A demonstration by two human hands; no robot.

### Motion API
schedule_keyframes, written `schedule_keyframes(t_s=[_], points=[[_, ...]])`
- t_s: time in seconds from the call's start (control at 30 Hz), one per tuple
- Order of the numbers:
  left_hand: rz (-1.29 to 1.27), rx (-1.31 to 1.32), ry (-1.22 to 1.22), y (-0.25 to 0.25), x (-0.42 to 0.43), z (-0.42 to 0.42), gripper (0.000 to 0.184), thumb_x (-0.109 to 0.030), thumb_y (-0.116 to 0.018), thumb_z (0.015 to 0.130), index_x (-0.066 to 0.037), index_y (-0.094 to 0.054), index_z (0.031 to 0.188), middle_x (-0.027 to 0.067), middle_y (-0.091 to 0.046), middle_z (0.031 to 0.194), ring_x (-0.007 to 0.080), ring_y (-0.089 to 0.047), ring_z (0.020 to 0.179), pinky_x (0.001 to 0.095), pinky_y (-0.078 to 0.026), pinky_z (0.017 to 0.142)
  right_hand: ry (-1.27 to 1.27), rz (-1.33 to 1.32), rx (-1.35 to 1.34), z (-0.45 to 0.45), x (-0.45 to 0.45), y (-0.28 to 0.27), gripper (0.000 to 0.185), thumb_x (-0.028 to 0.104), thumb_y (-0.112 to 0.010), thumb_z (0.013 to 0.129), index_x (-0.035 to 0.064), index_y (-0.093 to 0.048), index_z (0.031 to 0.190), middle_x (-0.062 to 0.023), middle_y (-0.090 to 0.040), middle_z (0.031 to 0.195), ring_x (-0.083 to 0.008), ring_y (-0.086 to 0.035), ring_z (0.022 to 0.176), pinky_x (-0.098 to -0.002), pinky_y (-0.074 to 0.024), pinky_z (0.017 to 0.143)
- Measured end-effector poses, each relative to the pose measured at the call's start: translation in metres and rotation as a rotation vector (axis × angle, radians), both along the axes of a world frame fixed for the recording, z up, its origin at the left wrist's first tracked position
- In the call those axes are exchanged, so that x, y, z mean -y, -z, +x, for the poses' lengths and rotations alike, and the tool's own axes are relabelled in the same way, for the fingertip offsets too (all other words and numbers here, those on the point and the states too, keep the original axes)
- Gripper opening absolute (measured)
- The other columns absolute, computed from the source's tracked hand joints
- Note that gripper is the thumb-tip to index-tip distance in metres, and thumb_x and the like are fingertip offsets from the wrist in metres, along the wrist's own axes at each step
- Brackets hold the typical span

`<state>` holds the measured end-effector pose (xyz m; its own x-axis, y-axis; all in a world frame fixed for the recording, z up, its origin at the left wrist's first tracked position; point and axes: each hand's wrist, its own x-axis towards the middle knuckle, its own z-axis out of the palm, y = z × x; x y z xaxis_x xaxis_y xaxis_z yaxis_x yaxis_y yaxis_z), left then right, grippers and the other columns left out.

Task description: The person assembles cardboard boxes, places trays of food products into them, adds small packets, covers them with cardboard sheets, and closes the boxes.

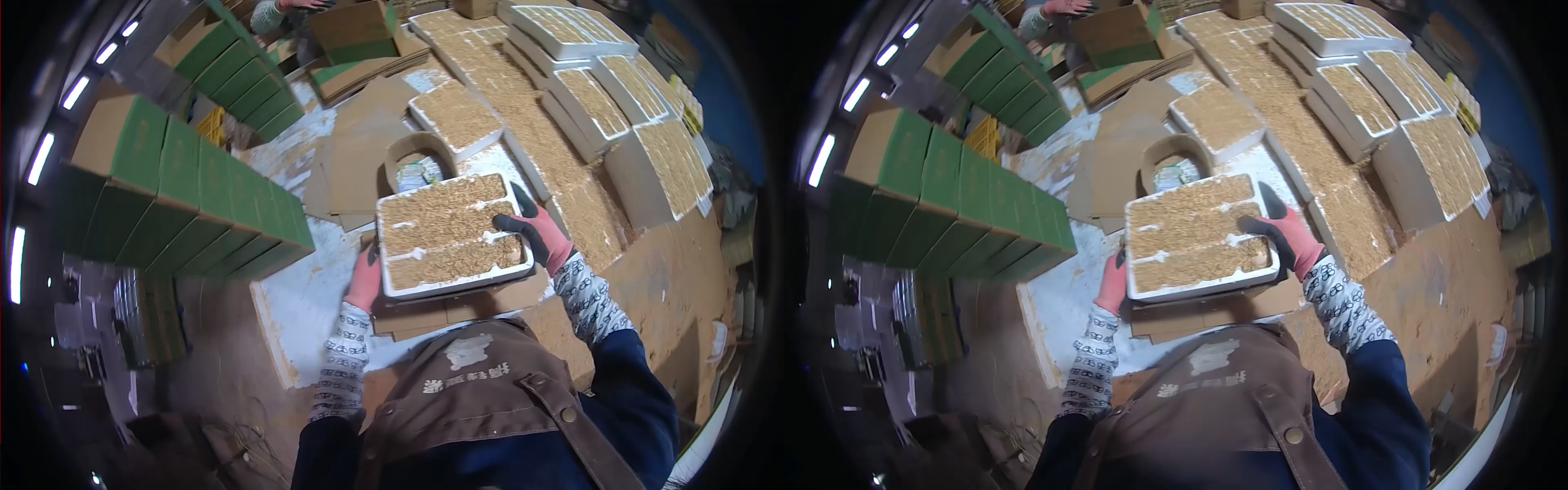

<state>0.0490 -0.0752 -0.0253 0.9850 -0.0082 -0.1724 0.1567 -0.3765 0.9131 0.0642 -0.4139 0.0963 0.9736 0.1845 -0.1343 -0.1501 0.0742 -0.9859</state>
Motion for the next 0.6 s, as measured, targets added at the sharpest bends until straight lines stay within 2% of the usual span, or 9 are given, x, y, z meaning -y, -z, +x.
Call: schedule_keyframes(t_s=[0.07, 0.1, 0.17, 0.27, 0.37, 0.4, 0.43, 0.5, 0.6], points=[[0.274, 0.052, -0.069, -0.011, 0.010, -0.012, 0.046, -0.025, -0.055, 0.086, 0.001, -0.047, 0.123, 0.0231, -0.051, 0.119, 0.0355, -0.047, 0.111, 0.0365, -0.038, 0.095, 0.059, 0.001, 0.051, 0.009, -0.005, 0.016, 0.062, 0.003, -0.069, 0.074, -0.0016, -0.039, 0.129, -0.0065, -0.056, 0.113, -0.0137, -0.053, 0.099, -0.0271, -0.0438, 0.085], [0.227, 0.045, -0.135, -0.009, 0.014, -0.018, 0.048, -0.025, -0.058, 0.084, 0.001, -0.047, 0.123, 0.0229, -0.051, 0.118, 0.0349, -0.048, 0.111, 0.0366, -0.038, 0.095, 0.035, -0.049, -0.043, 0.014, 0.000, 0.022, 0.055, 0.006, -0.068, 0.076, -0.0014, -0.044, 0.125, -0.0054, -0.058, 0.106, -0.0122, -0.055, 0.092, -0.0259, -0.0456, 0.080], [0.208, 0.059, -0.162, -0.010, 0.018, -0.020, 0.047, -0.024, -0.058, 0.084, 0.002, -0.047, 0.122, 0.0232, -0.053, 0.116, 0.0350, -0.050, 0.109, 0.0371, -0.039, 0.093, -0.112, -0.302, -0.241, 0.019, 0.008, 0.012, 0.067, 0.005, -0.066, 0.076, -0.0001, -0.034, 0.134, -0.0016, -0.056, 0.112, -0.0080, -0.050, 0.095, -0.0231, -0.0426, 0.084], [0.225, 0.099, -0.131, -0.010, 0.019, -0.017, 0.044, -0.023, -0.057, 0.084, 0.001, -0.049, 0.120, 0.0227, -0.055, 0.113, 0.0346, -0.052, 0.106, 0.0375, -0.041, 0.091, -0.111, -0.428, -0.044, 0.020, 0.016, 0.042, 0.053, 0.008, -0.065, 0.077, -0.0015, -0.044, 0.125, -0.0082, -0.061, 0.099, -0.0121, -0.056, 0.086, -0.0255, -0.0469, 0.077], [0.247, 0.081, -0.116, -0.021, 0.025, -0.017, 0.042, -0.022, -0.056, 0.084, 0.000, -0.050, 0.119, 0.0213, -0.057, 0.109, 0.0340, -0.054, 0.102, 0.0379, -0.042, 0.088, -0.090, -0.787, 0.072, 0.007, 0.005, 0.056, 0.072, 0.011, -0.067, 0.074, -0.0012, -0.028, 0.133, -0.0258, -0.051, 0.119, -0.0337, -0.052, 0.108, -0.0337, -0.0416, 0.092], [0.208, 0.119, -0.132, -0.024, 0.027, -0.018, 0.041, -0.022, -0.056, 0.083, -0.003, -0.051, 0.119, 0.0193, -0.059, 0.106, 0.0338, -0.056, 0.098, 0.0382, -0.044, 0.085, -0.104, -0.986, 0.172, 0.004, -0.001, 0.055, 0.081, 0.017, -0.071, 0.071, -0.0031, -0.024, 0.134, -0.0292, -0.038, 0.130, -0.0389, -0.040, 0.120, -0.0363, -0.0365, 0.099], [0.186, 0.099, -0.109, -0.027, 0.029, -0.018, 0.042, -0.022, -0.057, 0.083, -0.003, -0.051, 0.119, 0.0189, -0.060, 0.106, 0.0339, -0.056, 0.097, 0.0383, -0.044, 0.084, -0.131, -1.146, 0.306, -0.001, -0.003, 0.065, 0.081, 0.021, -0.071, 0.070, -0.0041, -0.026, 0.133, -0.0280, -0.033, 0.134, -0.0366, -0.040, 0.121, -0.0352, -0.0377, 0.098], [0.143, 0.063, -0.082, -0.032, 0.033, -0.015, 0.043, -0.024, -0.058, 0.082, -0.005, -0.051, 0.120, 0.0182, -0.060, 0.105, 0.0340, -0.057, 0.095, 0.0385, -0.045, 0.083, -0.279, -1.478, 0.240, -0.006, -0.023, 0.044, 0.071, 0.017, -0.070, 0.070, -0.0020, -0.033, 0.128, -0.0260, -0.039, 0.127, -0.0334, -0.045, 0.116, -0.0348, -0.0441, 0.090], [0.274, 0.092, -0.021, -0.037, 0.039, -0.014, 0.047, -0.026, -0.061, 0.079, -0.007, -0.050, 0.121, 0.0176, -0.060, 0.105, 0.0340, -0.057, 0.095, 0.0379, -0.046, 0.082, -0.339, -1.686, 0.261, 0.006, -0.028, 0.092, 0.059, 0.013, -0.068, 0.070, -0.0005, -0.041, 0.121, -0.0209, -0.046, 0.115, -0.0297, -0.054, 0.104, -0.0339, -0.0490, 0.079]])
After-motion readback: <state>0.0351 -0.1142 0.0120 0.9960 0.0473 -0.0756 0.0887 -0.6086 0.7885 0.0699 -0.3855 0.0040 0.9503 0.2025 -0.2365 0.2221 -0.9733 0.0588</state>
